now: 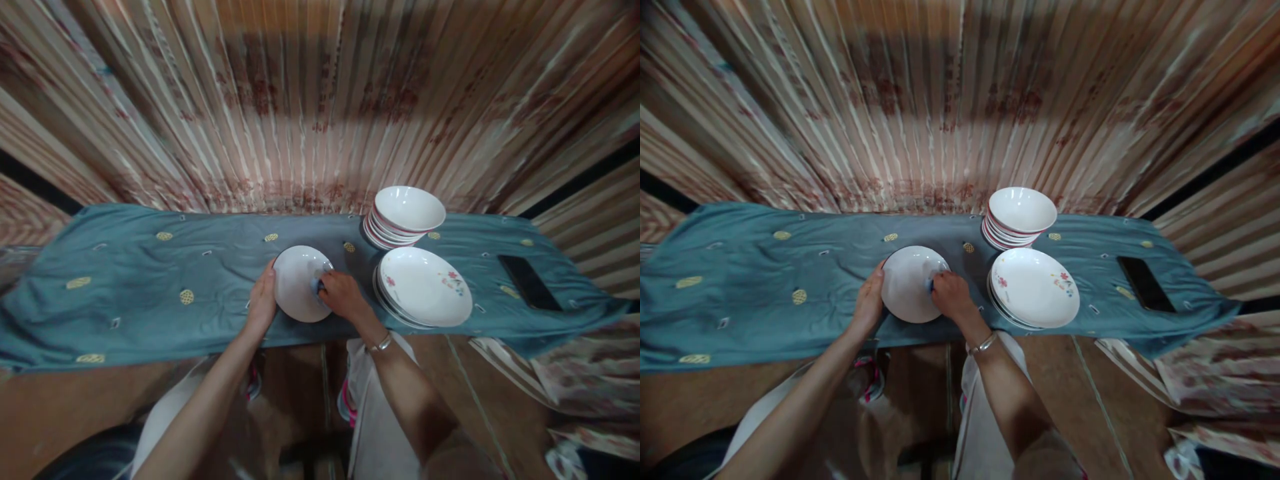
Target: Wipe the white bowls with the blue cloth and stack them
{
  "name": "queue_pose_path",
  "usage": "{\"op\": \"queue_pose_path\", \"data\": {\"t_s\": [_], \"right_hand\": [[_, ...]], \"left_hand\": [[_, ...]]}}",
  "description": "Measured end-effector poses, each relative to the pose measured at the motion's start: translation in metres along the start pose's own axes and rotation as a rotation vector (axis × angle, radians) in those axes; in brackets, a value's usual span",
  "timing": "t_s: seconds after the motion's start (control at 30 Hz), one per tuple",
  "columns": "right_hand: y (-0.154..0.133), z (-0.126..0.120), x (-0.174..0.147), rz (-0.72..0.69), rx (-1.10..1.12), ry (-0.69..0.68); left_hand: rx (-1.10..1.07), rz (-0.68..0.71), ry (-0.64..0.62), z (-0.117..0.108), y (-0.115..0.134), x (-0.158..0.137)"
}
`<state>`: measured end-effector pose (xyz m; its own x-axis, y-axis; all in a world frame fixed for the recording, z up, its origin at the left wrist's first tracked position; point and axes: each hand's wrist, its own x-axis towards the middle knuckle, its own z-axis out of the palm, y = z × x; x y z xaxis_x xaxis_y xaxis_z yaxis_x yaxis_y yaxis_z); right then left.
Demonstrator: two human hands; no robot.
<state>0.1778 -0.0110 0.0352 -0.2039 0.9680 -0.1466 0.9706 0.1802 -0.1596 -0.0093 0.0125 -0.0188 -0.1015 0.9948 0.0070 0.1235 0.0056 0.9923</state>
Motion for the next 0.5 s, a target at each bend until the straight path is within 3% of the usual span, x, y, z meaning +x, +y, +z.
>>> {"op": "queue_pose_path", "data": {"t_s": [0.5], "right_hand": [[-0.0025, -0.0005, -0.0099, -0.227, 0.226, -0.124]], "left_hand": [[-0.017, 0.103, 0.026, 0.0079, 0.0053, 0.0037]]}}
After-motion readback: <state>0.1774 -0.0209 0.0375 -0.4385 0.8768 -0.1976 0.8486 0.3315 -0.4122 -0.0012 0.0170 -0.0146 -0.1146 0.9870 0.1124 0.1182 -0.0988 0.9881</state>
